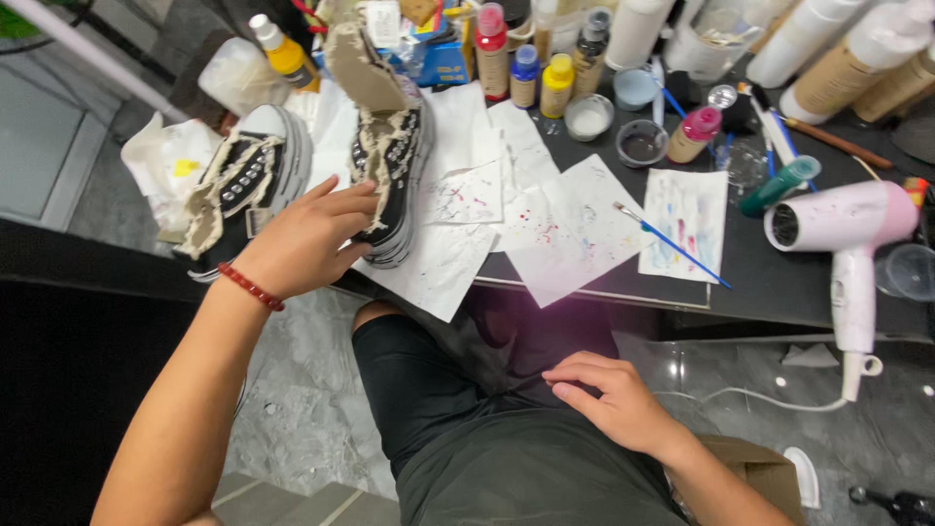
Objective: The person prepares and applies colorful liquid to a custom sneaker. Using a thin brush, the person mixes yellow and purple liquids in a small container before painting the edges and surfaces of the shoe's sole.
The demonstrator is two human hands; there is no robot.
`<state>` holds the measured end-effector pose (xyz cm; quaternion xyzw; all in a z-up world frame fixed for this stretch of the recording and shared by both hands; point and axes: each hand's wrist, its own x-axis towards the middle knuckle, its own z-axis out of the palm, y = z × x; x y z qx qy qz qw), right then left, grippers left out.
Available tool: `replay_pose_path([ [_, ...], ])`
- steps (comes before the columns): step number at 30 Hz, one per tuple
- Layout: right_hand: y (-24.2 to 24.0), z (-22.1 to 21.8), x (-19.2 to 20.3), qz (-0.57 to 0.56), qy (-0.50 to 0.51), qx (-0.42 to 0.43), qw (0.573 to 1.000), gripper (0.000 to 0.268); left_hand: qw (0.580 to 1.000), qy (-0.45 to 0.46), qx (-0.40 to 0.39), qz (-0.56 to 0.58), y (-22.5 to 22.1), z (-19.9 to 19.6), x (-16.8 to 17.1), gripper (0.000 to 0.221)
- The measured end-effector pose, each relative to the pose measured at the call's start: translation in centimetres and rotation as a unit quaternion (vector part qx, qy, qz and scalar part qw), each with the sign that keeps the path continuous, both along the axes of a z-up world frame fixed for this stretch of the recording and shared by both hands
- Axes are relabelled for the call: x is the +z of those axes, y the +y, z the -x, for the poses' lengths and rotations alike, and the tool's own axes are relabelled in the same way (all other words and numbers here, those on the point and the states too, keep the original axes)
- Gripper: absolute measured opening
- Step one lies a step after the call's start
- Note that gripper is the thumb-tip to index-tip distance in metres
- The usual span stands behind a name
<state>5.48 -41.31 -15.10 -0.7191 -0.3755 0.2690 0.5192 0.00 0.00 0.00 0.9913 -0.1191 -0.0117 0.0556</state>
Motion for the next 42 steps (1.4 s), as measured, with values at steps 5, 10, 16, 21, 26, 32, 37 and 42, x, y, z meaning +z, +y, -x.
replay_pose_path([
  [5,-2.3,-3.4,1.6,-0.105,-0.226,-0.139,0.959,0.012,0.997,-0.06,0.038,0.035,-2.1,0.3,0.3,0.03],
  [10,-3.4,-9.1,3.2,0.04,-0.439,-0.315,0.841,0.016,0.96,-0.233,0.078,0.136,-5.4,4.8,-1.3,0.048],
  [16,-2.7,-10.8,3.2,0.133,-0.484,-0.295,0.813,0.018,0.88,-0.325,0.067,0.341,-11.9,9.2,-8.4,0.03],
  [21,-2.3,-10.1,3.4,0.136,-0.507,-0.303,0.795,0.02,0.841,-0.28,0.086,0.455,-14.9,9.2,-12.5,0.023],
  [26,-2.7,-8.5,3.9,0.093,-0.508,-0.35,0.782,0.019,0.867,-0.23,0.055,0.438,-14.6,9.5,-13.9,0.021],
  [32,-3.2,-6.5,3.3,-0.126,-0.141,-0.409,0.893,0.013,0.865,-0.215,0.016,0.454,-16.4,7.9,-12.8,0.02],
  [37,-4.2,-8.2,1.9,-0.208,-0.007,-0.402,0.892,0.016,0.877,-0.224,-0.002,0.426,-17.8,4.1,-10.2,0.023],
  [42,-4.1,-12.8,0.5,-0.275,0.004,-0.356,0.893,0.016,0.907,-0.244,0.034,0.342,-18.2,-3.7,-6.7,0.026],
])
